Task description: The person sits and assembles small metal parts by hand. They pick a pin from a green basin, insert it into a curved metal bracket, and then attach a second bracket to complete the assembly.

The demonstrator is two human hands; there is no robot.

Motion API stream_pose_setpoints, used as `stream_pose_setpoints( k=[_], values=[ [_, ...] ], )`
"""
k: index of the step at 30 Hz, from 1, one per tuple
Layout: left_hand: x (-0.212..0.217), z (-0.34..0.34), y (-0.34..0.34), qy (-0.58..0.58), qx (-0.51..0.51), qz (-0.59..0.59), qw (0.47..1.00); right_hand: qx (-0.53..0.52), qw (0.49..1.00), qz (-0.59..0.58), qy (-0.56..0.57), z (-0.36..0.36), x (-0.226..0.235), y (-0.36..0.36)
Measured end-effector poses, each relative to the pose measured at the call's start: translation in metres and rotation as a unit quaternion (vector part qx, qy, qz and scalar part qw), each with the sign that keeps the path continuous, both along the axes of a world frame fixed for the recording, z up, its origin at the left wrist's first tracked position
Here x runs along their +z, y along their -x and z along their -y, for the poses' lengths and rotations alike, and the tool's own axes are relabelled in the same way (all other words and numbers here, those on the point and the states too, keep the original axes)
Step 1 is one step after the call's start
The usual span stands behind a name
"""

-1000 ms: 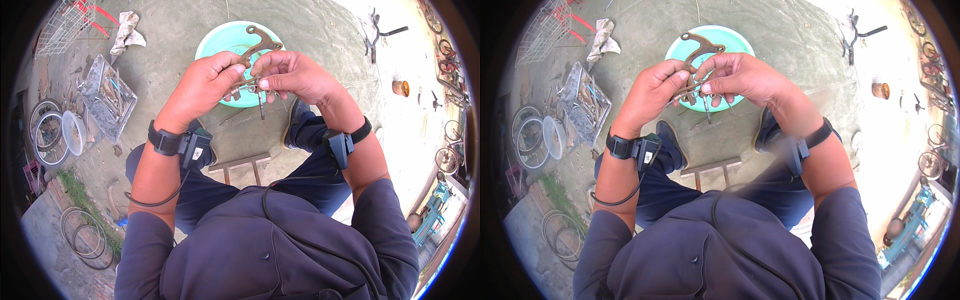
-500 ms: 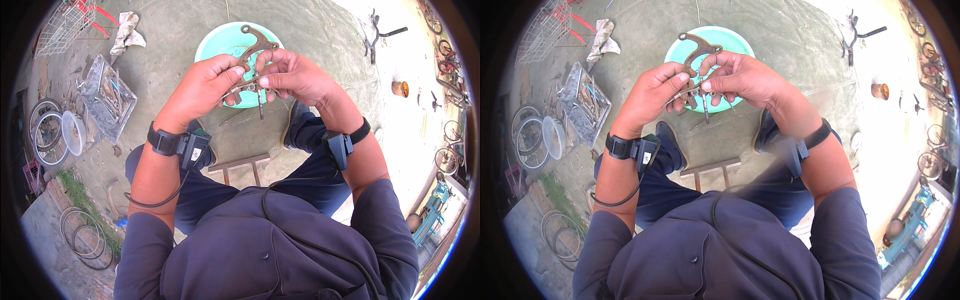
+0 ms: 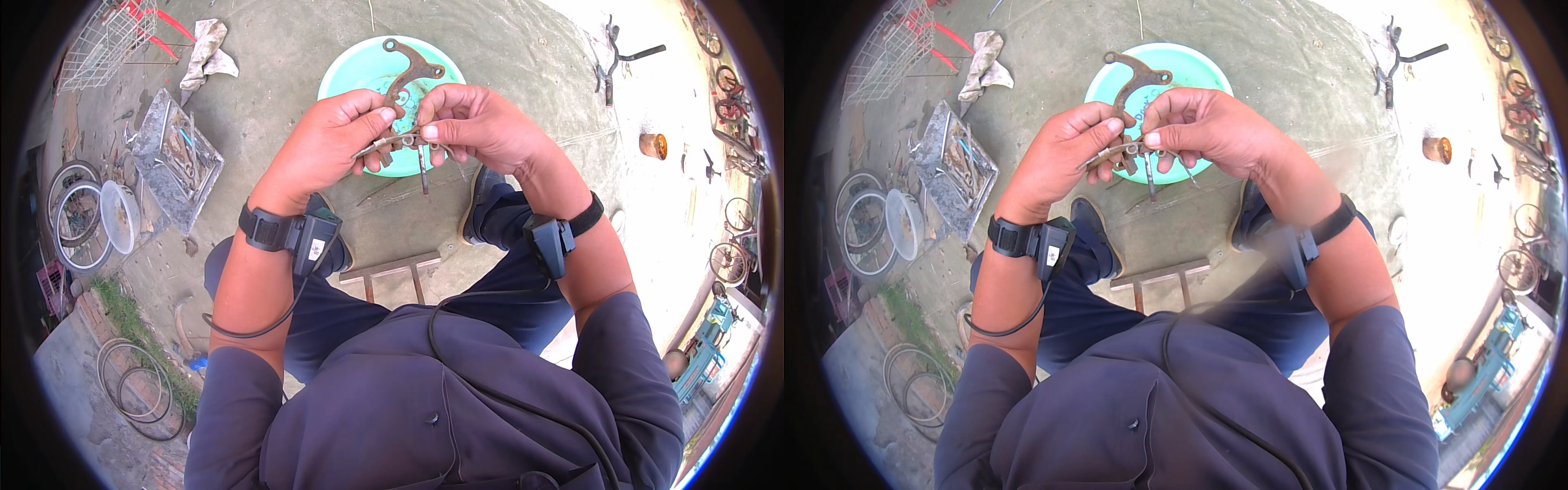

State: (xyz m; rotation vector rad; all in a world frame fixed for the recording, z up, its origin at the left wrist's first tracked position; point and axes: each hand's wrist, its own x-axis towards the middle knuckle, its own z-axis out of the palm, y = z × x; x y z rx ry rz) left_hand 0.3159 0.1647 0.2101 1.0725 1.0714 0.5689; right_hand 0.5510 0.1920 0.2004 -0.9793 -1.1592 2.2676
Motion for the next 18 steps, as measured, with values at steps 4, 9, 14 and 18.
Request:
stream_pose_setpoints(
  k=[4, 9, 14, 18],
  values=[
    [0.0000, -0.0002, 0.0007, 0.001, 0.004, -0.002, 1.000, 0.007, 1.000, -0.004, 0.001, -0.0009, 0.0004, -0.0011],
    [0.0010, -0.0010, 0.0026, 0.004, -0.004, -0.005, 1.000, 0.019, 1.000, -0.001, 0.005, -0.0010, 0.0024, -0.0019],
    [0.0001, -0.0011, 0.0036, 0.012, 0.004, -0.007, 1.000, 0.035, 0.998, 0.019, -0.047, 0.0001, 0.0050, 0.0006],
    [-0.0017, -0.0013, 0.0029, 0.013, 0.010, -0.008, 1.000, 0.021, 0.995, 0.063, -0.074, 0.0026, 0.0087, 0.0035]
  ],
)
